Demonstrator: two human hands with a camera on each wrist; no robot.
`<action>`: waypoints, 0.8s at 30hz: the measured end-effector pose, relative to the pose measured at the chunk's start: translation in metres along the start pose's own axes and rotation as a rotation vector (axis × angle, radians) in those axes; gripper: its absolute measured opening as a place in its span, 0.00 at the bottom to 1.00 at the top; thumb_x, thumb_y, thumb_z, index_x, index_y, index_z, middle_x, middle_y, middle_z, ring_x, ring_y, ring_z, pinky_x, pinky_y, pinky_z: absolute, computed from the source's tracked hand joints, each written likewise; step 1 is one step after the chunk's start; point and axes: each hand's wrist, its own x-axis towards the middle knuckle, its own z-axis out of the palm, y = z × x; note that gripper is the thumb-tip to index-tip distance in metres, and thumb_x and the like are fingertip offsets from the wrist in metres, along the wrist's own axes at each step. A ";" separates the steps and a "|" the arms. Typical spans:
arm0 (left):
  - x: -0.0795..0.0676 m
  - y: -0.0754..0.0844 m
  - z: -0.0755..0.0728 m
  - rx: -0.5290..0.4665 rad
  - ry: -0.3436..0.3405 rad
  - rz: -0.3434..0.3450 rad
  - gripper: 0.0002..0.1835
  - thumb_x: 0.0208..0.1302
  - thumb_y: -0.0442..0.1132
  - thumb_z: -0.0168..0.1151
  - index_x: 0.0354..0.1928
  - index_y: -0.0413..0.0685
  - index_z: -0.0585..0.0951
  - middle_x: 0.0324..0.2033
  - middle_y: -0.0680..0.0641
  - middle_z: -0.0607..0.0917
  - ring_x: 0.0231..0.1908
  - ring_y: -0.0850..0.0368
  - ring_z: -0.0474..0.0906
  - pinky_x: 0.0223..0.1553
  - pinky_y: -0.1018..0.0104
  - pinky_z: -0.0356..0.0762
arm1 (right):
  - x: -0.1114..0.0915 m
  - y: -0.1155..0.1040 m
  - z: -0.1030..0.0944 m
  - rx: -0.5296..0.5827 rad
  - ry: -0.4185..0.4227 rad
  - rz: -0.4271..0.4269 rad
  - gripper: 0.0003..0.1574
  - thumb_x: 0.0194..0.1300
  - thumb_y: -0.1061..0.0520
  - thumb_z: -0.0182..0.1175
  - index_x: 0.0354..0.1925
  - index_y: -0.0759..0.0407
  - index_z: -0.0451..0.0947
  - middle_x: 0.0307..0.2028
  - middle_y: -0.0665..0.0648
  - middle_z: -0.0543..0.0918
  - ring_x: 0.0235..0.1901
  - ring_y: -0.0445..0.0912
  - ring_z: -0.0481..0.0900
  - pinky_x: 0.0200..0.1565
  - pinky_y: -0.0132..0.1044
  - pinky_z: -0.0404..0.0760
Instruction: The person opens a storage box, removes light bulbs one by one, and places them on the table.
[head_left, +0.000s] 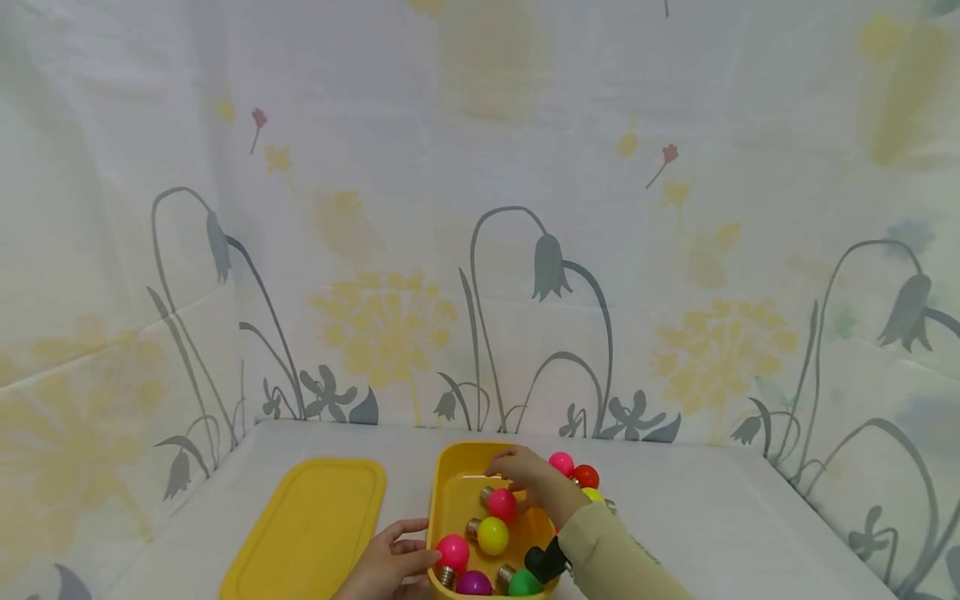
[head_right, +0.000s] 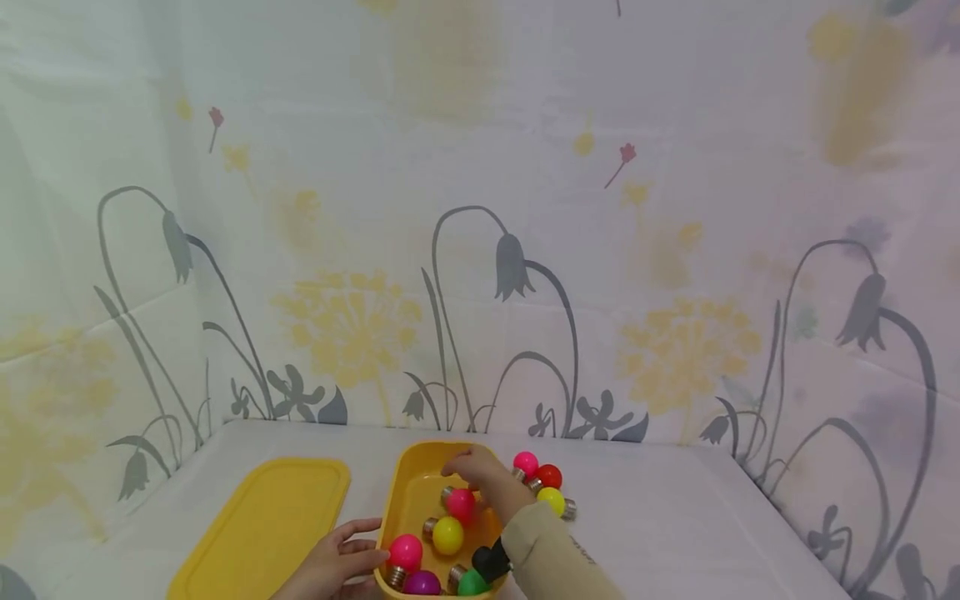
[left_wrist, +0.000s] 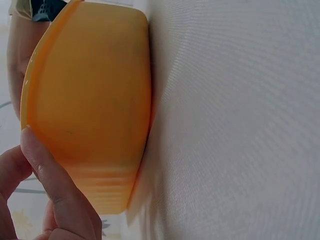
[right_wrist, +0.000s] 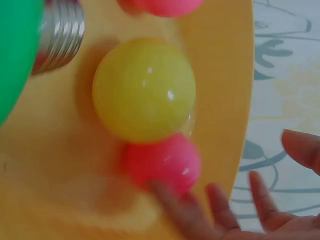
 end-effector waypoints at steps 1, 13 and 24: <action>0.000 0.000 0.000 0.001 -0.001 0.005 0.32 0.58 0.39 0.66 0.60 0.32 0.64 0.36 0.42 0.76 0.30 0.56 0.77 0.38 0.63 0.81 | 0.002 0.001 0.001 0.028 -0.015 -0.017 0.22 0.61 0.61 0.58 0.52 0.68 0.67 0.47 0.68 0.72 0.49 0.66 0.67 0.45 0.59 0.75; 0.000 -0.002 -0.001 -0.012 -0.010 0.044 0.33 0.59 0.39 0.65 0.60 0.30 0.63 0.37 0.42 0.76 0.32 0.56 0.77 0.38 0.61 0.81 | 0.024 0.011 0.010 -0.011 -0.026 -0.015 0.22 0.57 0.66 0.60 0.51 0.70 0.71 0.37 0.61 0.75 0.36 0.55 0.72 0.44 0.46 0.79; 0.002 -0.003 0.001 -0.006 -0.027 0.034 0.33 0.58 0.40 0.66 0.61 0.31 0.63 0.37 0.42 0.77 0.32 0.56 0.76 0.39 0.61 0.81 | 0.033 0.025 0.019 -0.064 -0.148 -0.022 0.20 0.56 0.70 0.59 0.49 0.66 0.74 0.30 0.58 0.73 0.19 0.45 0.65 0.32 0.35 0.78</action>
